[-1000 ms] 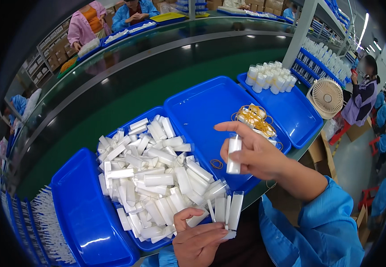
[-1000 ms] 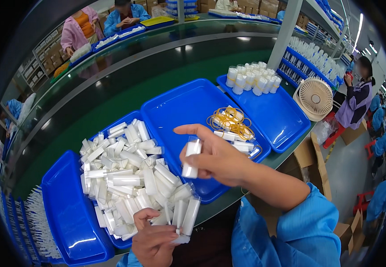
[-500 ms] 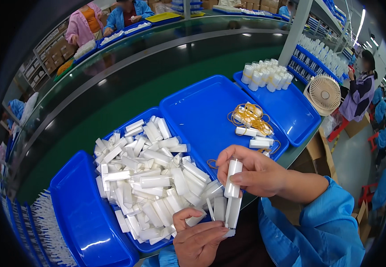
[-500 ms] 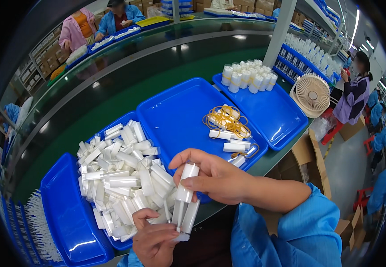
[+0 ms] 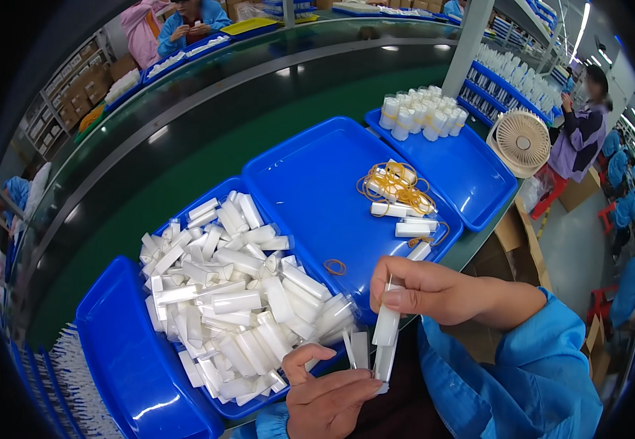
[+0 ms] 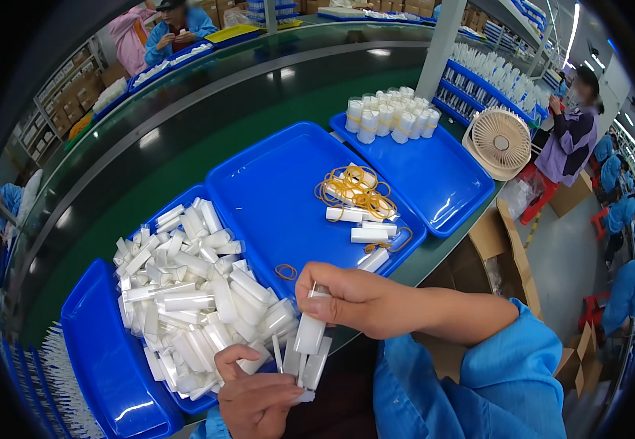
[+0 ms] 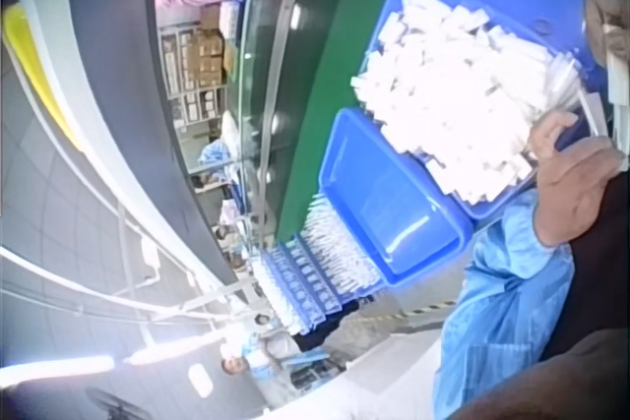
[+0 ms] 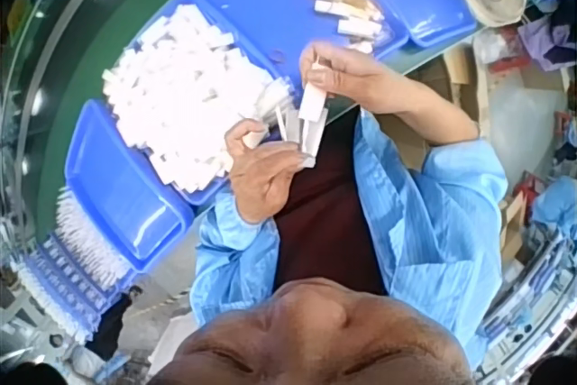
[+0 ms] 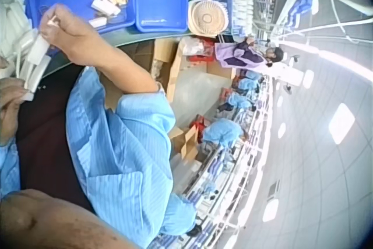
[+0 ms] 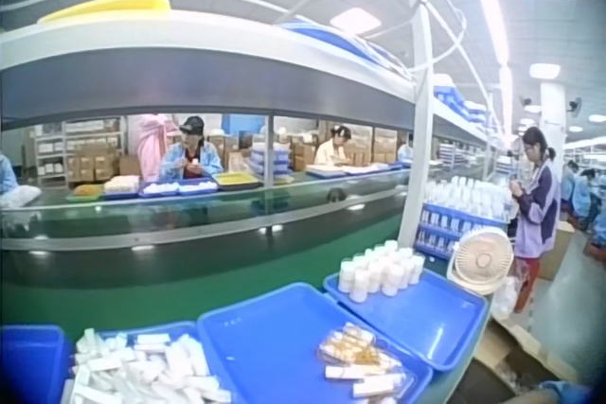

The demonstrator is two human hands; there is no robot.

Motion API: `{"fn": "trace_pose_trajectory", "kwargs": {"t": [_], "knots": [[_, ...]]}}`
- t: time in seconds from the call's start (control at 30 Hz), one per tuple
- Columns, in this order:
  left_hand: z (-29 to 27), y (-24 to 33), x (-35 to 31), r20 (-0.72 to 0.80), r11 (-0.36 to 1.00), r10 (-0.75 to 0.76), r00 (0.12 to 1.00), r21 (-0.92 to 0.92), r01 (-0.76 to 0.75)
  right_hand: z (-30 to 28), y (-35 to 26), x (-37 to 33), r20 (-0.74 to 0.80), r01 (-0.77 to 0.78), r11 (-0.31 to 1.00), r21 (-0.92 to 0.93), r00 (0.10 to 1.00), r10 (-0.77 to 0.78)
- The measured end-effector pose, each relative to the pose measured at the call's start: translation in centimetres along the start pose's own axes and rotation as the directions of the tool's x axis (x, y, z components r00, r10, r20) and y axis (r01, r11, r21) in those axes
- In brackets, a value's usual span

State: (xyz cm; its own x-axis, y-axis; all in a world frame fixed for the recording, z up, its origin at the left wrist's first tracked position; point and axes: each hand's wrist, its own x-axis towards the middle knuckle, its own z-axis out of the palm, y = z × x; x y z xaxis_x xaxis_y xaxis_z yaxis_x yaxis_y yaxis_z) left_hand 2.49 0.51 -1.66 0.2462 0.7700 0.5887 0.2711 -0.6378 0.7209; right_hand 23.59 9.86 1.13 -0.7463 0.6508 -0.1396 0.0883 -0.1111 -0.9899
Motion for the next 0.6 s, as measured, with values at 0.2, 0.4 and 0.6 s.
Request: {"fn": "trace_pose_trajectory", "kwargs": {"t": [0.2, 0.4, 0.6], "knots": [[0.6, -0.4, -0.9, -0.064, 0.994, -0.107, 0.992, -0.033, 0.105, 2.1, 1.0, -0.5, 0.125, 0.210, 0.949, -0.235, 0.975, -0.184], [-0.1, 1.5, -0.2, 0.020, 0.993, -0.114, 0.993, 0.027, 0.114, 2.4, 1.5, -1.7, 0.201, 0.194, 0.960, -0.203, 0.968, -0.153], [-0.3, 0.4, 0.0, -0.004, 0.985, -0.174, 0.985, -0.025, 0.173, -3.0, 0.5, -1.7, -0.048, 0.131, 0.351, -0.927, 0.888, -0.457]]}}
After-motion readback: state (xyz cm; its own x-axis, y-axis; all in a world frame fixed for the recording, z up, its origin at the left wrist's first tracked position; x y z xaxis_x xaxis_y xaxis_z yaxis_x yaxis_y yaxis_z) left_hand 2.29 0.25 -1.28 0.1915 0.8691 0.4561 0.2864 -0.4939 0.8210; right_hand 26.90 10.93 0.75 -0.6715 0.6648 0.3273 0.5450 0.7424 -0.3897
